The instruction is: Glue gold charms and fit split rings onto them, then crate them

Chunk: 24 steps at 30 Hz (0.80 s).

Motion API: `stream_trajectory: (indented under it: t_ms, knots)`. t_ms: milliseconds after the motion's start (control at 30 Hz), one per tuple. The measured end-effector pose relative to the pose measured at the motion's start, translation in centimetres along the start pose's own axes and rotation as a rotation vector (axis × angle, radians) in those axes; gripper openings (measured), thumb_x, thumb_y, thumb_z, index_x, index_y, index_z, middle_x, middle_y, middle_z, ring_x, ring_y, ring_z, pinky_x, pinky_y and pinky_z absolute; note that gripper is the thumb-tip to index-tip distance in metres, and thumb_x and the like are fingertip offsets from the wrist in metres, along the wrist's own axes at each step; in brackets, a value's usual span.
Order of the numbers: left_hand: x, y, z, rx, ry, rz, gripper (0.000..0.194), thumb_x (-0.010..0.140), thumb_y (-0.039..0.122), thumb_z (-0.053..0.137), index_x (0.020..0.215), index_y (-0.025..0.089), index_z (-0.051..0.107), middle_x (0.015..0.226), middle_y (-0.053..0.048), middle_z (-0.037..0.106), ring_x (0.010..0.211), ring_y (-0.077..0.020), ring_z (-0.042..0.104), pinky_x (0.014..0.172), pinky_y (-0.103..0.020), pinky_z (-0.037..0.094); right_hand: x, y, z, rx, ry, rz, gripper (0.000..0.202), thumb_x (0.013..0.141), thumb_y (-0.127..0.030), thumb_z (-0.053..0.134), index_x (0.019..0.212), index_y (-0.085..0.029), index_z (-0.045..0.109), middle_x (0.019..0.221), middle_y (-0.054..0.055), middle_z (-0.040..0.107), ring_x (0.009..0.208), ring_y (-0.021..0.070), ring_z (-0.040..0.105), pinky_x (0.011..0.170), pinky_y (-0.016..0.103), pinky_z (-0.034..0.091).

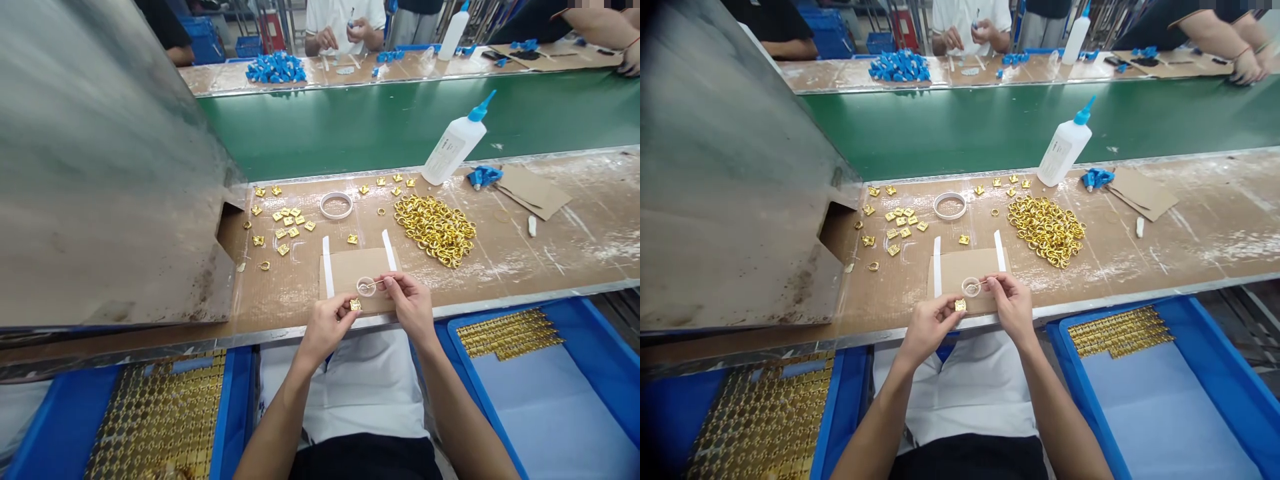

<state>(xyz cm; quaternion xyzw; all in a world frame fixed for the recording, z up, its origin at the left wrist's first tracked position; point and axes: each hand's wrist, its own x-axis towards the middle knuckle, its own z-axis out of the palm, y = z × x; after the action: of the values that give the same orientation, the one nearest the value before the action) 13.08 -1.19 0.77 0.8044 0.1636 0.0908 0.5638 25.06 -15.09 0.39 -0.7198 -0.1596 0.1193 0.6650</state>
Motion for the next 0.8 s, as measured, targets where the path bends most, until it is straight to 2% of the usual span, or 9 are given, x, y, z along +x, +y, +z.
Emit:
stream_trajectory:
  t_ms: [200, 467, 600, 800]
  knots:
    - [-0.1, -0.1, -0.2, -0.016, -0.015, -0.005, 0.020, 0.083, 0.020, 0.065, 0.101, 0.016, 0.075, 0.057, 0.005, 0.058, 0.050, -0.0104, 0.052, 0.053, -0.020, 0.041, -0.5, -0.3, -0.1, 0.010, 0.027, -0.036, 0.032, 0.083, -0.054, 0.072, 0.082, -0.021, 0.074, 0.073, 0.005, 0.077, 0.065, 0.0191, 0.070, 0.058, 0.029, 0.055]
    - [-0.2, 0.1, -0.2, 0.013, -0.021, -0.014, 0.020, 0.085, 0.024, 0.065, 0.100, 0.017, 0.075, 0.058, 0.003, 0.061, 0.052, -0.0115, 0.051, 0.054, -0.022, 0.041, -3.7, -1.2, 0.1, -0.156, -0.045, -0.166, 0.018, 0.094, -0.034, 0.064, 0.088, -0.024, 0.077, 0.086, 0.006, 0.081, 0.077, 0.0216, 0.076, 0.072, 0.033, 0.060]
    - [-0.2, 0.1, -0.1, 0.002, -0.019, -0.007, 0.018, 0.085, 0.022, 0.065, 0.098, 0.017, 0.075, 0.060, 0.003, 0.061, 0.053, -0.0118, 0.052, 0.056, -0.022, 0.042, -3.9, -1.2, 0.4, -0.245, -0.083, -0.234, 0.017, 0.094, -0.029, 0.062, 0.089, -0.025, 0.077, 0.088, 0.005, 0.081, 0.081, 0.0229, 0.077, 0.076, 0.034, 0.061]
    - [-0.2, 0.1, -0.2, -0.019, -0.033, -0.017, 0.020, 0.086, 0.020, 0.065, 0.102, 0.017, 0.075, 0.060, 0.004, 0.059, 0.055, -0.0117, 0.053, 0.057, -0.021, 0.042, -3.7, -1.2, 0.6, -0.284, -0.104, -0.299, 0.016, 0.095, -0.022, 0.061, 0.090, -0.026, 0.076, 0.086, 0.002, 0.081, 0.080, 0.0203, 0.077, 0.073, 0.029, 0.061]
